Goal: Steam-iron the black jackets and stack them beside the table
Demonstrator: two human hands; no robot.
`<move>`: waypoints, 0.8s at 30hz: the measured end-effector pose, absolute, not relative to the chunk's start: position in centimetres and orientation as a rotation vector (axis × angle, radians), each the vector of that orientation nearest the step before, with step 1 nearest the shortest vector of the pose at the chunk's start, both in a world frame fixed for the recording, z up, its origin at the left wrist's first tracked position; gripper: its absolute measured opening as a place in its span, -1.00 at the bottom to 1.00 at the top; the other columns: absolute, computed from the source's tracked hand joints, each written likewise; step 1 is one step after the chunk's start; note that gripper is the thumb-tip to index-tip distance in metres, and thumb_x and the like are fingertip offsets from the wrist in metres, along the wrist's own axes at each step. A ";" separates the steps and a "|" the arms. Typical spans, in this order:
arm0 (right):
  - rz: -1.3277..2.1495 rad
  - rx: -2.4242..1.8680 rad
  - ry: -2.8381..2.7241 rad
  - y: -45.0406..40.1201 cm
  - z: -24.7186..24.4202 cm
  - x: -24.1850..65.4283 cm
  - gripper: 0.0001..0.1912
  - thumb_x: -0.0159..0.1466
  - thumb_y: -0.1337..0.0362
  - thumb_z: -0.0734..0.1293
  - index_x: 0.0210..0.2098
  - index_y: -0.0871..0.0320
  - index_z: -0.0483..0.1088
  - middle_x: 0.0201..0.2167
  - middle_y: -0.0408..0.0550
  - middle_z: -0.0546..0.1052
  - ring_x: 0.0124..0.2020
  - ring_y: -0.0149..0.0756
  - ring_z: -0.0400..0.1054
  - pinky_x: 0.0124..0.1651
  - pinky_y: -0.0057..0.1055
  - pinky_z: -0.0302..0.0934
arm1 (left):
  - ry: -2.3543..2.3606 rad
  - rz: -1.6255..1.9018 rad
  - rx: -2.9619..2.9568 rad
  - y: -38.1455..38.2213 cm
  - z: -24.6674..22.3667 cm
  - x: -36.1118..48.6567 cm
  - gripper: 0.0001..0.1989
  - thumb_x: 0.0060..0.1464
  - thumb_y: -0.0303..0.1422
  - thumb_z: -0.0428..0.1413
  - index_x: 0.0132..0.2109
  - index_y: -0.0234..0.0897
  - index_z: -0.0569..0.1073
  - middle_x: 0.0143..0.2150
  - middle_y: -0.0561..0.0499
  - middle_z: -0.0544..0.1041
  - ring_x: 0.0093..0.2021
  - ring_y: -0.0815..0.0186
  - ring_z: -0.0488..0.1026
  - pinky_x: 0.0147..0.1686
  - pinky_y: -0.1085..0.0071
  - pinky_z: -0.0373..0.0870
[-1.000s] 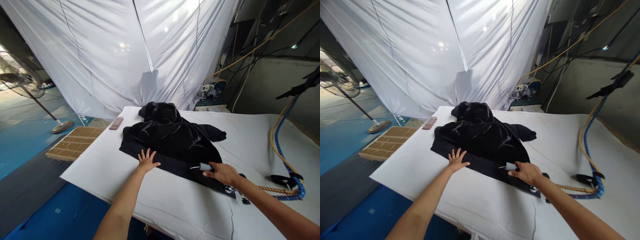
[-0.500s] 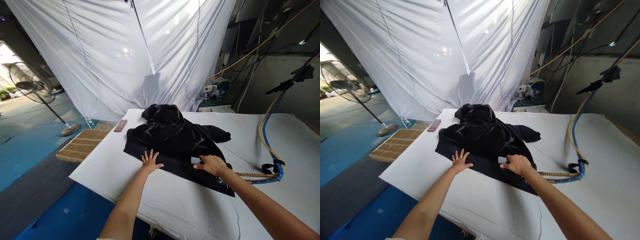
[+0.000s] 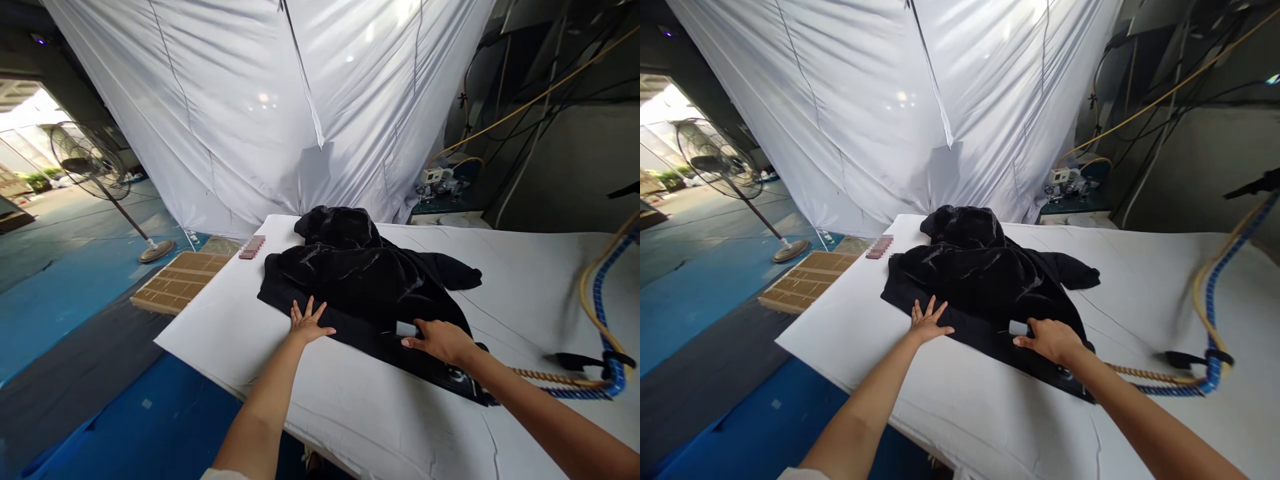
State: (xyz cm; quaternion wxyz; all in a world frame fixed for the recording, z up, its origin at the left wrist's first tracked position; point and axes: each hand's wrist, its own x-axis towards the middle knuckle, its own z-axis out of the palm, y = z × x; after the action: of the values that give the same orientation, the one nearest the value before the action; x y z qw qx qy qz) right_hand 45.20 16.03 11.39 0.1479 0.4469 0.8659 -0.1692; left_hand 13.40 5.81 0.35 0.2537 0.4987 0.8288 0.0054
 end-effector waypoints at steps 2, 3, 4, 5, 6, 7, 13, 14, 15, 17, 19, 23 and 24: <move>-0.486 1.266 2.506 15.6 11.3 43.9 -0.34 0.09 -0.26 0.06 -0.20 0.15 0.37 -0.36 0.09 0.51 -0.29 -0.04 0.40 -0.37 -0.31 0.14 | 2.253 0.021 1.356 5.8 0.3 13.4 0.00 -0.39 0.29 -0.01 0.24 0.22 -0.10 0.32 0.29 -0.53 0.18 -0.23 -0.74 0.13 -0.14 -0.56; -0.486 1.257 2.518 15.3 11.3 43.2 -0.34 0.09 -0.26 0.06 -0.20 0.16 0.37 -0.34 0.09 0.51 -0.29 -0.04 0.40 -0.36 -0.30 0.15 | 2.254 0.026 1.361 5.8 0.2 13.4 -0.01 -0.38 0.29 0.00 0.24 0.22 -0.10 0.32 0.28 -0.52 0.18 -0.23 -0.73 0.13 -0.14 -0.55; -0.483 1.252 2.530 15.1 11.2 42.4 -0.34 0.09 -0.26 0.05 -0.20 0.16 0.37 -0.33 0.10 0.51 -0.28 -0.03 0.40 -0.35 -0.29 0.15 | 2.255 0.033 1.366 5.8 0.2 13.4 -0.02 -0.38 0.28 0.00 0.24 0.22 -0.09 0.32 0.28 -0.51 0.19 -0.22 -0.72 0.14 -0.14 -0.54; -0.478 1.249 2.540 14.9 11.2 41.6 -0.33 0.09 -0.27 0.05 -0.19 0.16 0.37 -0.32 0.10 0.51 -0.26 -0.02 0.39 -0.34 -0.28 0.16 | 2.257 0.042 1.371 5.8 0.1 13.4 -0.02 -0.37 0.28 0.00 0.24 0.23 -0.08 0.33 0.27 -0.50 0.20 -0.22 -0.71 0.14 -0.14 -0.53; -0.473 1.247 2.550 14.8 11.2 40.9 -0.33 0.09 -0.27 0.05 -0.19 0.15 0.37 -0.32 0.10 0.51 -0.25 -0.01 0.39 -0.32 -0.26 0.16 | 2.261 0.052 1.375 5.8 0.1 13.5 -0.03 -0.37 0.28 0.01 0.24 0.23 -0.07 0.33 0.27 -0.49 0.20 -0.21 -0.70 0.14 -0.15 -0.52; -0.470 1.244 2.560 14.6 11.1 40.1 -0.32 0.09 -0.27 0.05 -0.19 0.15 0.38 -0.31 0.10 0.51 -0.23 0.00 0.39 -0.30 -0.24 0.17 | 2.265 0.064 1.378 5.8 0.1 13.5 -0.04 -0.36 0.27 0.01 0.23 0.22 -0.06 0.33 0.26 -0.48 0.21 -0.21 -0.70 0.14 -0.15 -0.52; -0.485 1.246 2.566 14.6 11.0 35.5 -0.36 0.10 -0.24 0.07 -0.18 0.14 0.40 -0.28 0.10 0.51 -0.21 -0.03 0.39 -0.27 -0.25 0.18 | 2.215 0.210 1.439 4.6 0.8 13.0 -0.12 -0.25 0.18 0.04 0.24 0.16 -0.02 0.34 0.23 -0.37 0.23 -0.15 -0.66 0.17 -0.10 -0.46; -0.494 1.237 2.571 14.7 10.9 34.8 -0.37 0.10 -0.23 0.08 -0.17 0.14 0.40 -0.28 0.10 0.51 -0.21 -0.03 0.39 -0.27 -0.24 0.18 | 2.195 0.248 1.452 4.2 0.9 12.6 -0.13 -0.23 0.15 0.05 0.24 0.14 -0.01 0.35 0.21 -0.34 0.24 -0.13 -0.63 0.18 -0.09 -0.43; -0.503 1.222 2.578 14.7 10.8 34.1 -0.37 0.10 -0.23 0.08 -0.18 0.14 0.40 -0.28 0.10 0.51 -0.21 -0.03 0.39 -0.27 -0.24 0.19 | 2.177 0.295 1.461 3.9 1.0 12.2 -0.15 -0.20 0.12 0.07 0.25 0.10 0.00 0.35 0.18 -0.30 0.26 -0.10 -0.58 0.20 -0.06 -0.38; -0.515 1.193 2.594 14.9 10.6 32.8 -0.36 0.10 -0.23 0.08 -0.19 0.15 0.40 -0.29 0.10 0.51 -0.22 -0.02 0.39 -0.27 -0.23 0.19 | 2.147 0.429 1.465 3.3 1.0 11.1 -0.20 -0.14 0.01 0.09 0.25 -0.01 0.05 0.35 0.09 -0.20 0.30 -0.02 -0.42 0.22 0.05 -0.24; -0.521 1.193 2.595 15.0 10.3 31.5 -0.36 0.09 -0.23 0.08 -0.19 0.15 0.40 -0.29 0.10 0.51 -0.22 -0.01 0.39 -0.27 -0.23 0.19 | 2.122 0.609 1.458 3.0 0.8 9.6 -0.31 -0.08 -0.16 0.11 0.22 -0.12 0.14 0.33 -0.02 -0.07 0.30 0.10 -0.15 0.21 0.20 -0.06; -0.538 1.262 2.564 14.8 10.3 28.9 -0.38 0.10 -0.22 0.09 -0.20 0.14 0.41 -0.31 0.09 0.51 -0.23 -0.04 0.39 -0.29 -0.26 0.19 | 2.178 0.920 1.478 3.7 0.9 5.2 -0.62 -0.05 -0.50 0.06 -0.03 -0.20 0.41 0.03 -0.05 0.35 0.05 0.31 0.30 0.09 0.34 0.20; -0.540 1.275 2.556 14.7 10.5 28.2 -0.38 0.10 -0.22 0.09 -0.21 0.14 0.41 -0.31 0.09 0.51 -0.24 -0.04 0.39 -0.29 -0.26 0.19 | 2.232 0.967 1.477 4.1 1.0 3.9 -0.67 -0.06 -0.56 0.04 -0.12 -0.21 0.44 -0.07 -0.03 0.39 -0.02 0.34 0.33 0.05 0.36 0.23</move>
State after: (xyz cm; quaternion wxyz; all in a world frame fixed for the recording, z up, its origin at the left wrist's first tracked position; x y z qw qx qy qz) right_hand 28.17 14.74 10.46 0.1169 0.4354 0.8733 -0.1845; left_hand 3.86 4.06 1.03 0.1475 0.5134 0.7757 0.3360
